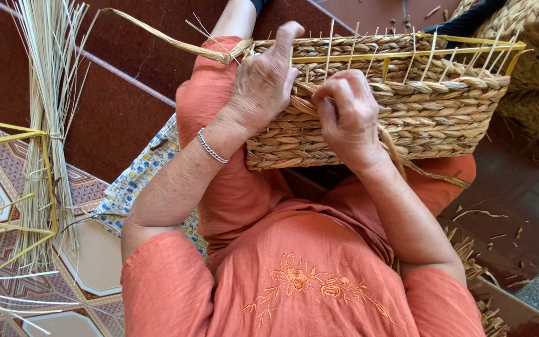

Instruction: The person weaves a rectangular basket using dried palm leaves. They interlace the leaves through a pre-formed frame, pull the strands tight, and trim excess material with scissors.

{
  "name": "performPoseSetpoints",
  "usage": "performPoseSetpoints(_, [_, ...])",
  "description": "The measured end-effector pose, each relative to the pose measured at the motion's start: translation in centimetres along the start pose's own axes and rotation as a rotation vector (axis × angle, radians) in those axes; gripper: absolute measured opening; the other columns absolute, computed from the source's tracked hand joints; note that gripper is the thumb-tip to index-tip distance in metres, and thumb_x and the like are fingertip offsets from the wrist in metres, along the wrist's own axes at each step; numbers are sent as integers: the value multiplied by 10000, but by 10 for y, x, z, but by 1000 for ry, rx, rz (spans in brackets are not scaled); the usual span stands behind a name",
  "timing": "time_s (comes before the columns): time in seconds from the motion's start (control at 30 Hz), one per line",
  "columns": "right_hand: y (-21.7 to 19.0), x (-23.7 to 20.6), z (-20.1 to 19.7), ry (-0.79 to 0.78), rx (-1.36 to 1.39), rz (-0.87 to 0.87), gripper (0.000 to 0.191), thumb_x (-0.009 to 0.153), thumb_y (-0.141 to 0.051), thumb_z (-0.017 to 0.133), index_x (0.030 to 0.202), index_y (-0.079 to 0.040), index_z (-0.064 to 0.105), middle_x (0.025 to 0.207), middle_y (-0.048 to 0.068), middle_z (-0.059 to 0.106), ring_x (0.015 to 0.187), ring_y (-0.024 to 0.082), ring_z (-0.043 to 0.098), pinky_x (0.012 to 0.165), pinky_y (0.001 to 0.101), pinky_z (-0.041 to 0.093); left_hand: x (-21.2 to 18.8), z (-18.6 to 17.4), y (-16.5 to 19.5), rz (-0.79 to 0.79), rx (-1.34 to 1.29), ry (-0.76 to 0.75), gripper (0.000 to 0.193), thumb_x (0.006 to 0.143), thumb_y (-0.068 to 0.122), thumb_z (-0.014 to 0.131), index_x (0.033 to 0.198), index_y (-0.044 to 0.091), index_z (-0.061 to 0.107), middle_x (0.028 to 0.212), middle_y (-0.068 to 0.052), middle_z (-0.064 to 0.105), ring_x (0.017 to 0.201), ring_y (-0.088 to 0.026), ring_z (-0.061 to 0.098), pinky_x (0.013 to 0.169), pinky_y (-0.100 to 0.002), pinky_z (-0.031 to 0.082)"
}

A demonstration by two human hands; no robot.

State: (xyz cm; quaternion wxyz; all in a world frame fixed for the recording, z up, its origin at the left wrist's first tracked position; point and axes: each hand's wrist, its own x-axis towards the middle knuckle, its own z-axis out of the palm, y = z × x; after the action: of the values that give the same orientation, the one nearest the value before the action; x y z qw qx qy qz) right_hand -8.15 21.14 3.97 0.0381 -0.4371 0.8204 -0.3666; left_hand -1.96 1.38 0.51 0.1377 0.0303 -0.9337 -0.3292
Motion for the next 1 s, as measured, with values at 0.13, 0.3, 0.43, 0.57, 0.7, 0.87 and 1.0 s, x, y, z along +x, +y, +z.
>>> performPoseSetpoints(0.13, [-8,-3,-11,1,-229,-176,352,848,-238,871,1063,-61,656,1243,151,559,1177,335,539,942,461,467,8,-1,16,128,429,43,90,844,68,690,901,42,625,858,-123,669,792,-252,733,582,-374,573])
performPoseSetpoints(0.3, [-14,-5,-11,9,-502,-186,202,867,-146,818,1005,-106,675,1312,104,583,1259,308,502,1006,467,413,31,2,12,-90,356,-474,52,885,61,675,906,49,722,798,-166,720,745,-295,736,640,-434,594])
performPoseSetpoints(0.43, [-13,-5,-16,-122,-337,-122,172,965,-209,832,975,-85,714,1075,76,629,1020,265,589,858,424,469,28,0,0,-174,-150,-309,149,887,102,677,970,78,798,859,-146,769,765,-260,757,782,-409,597])
performPoseSetpoints(0.57, [-1,9,-37,-213,37,63,203,987,-210,787,1035,-38,690,919,67,687,779,188,682,682,333,544,14,-6,-4,-104,-330,-276,213,949,96,633,1114,52,760,1008,-154,778,875,-231,768,840,-377,617])
performPoseSetpoints(0.7, [-1,23,-45,-165,-40,-3,91,1020,-136,766,1059,-65,725,899,62,715,761,172,711,651,312,571,7,-18,-7,58,-325,-320,404,849,30,642,1245,5,720,1012,-148,653,921,-245,660,852,-368,563])
performPoseSetpoints(0.87, [-1,42,-28,-108,-243,-137,98,984,-108,801,926,-44,756,803,80,734,677,188,683,592,325,534,7,-28,-6,-39,-430,-449,418,809,167,736,1213,62,728,948,-79,533,857,-214,582,776,-345,522])
performPoseSetpoints(1.0, [19,48,-34,-142,84,15,114,990,-112,843,1011,-43,756,919,70,755,804,121,718,710,273,594,11,-24,6,-48,-371,-363,238,906,242,792,962,25,714,923,-80,576,856,-231,619,772,-379,526])
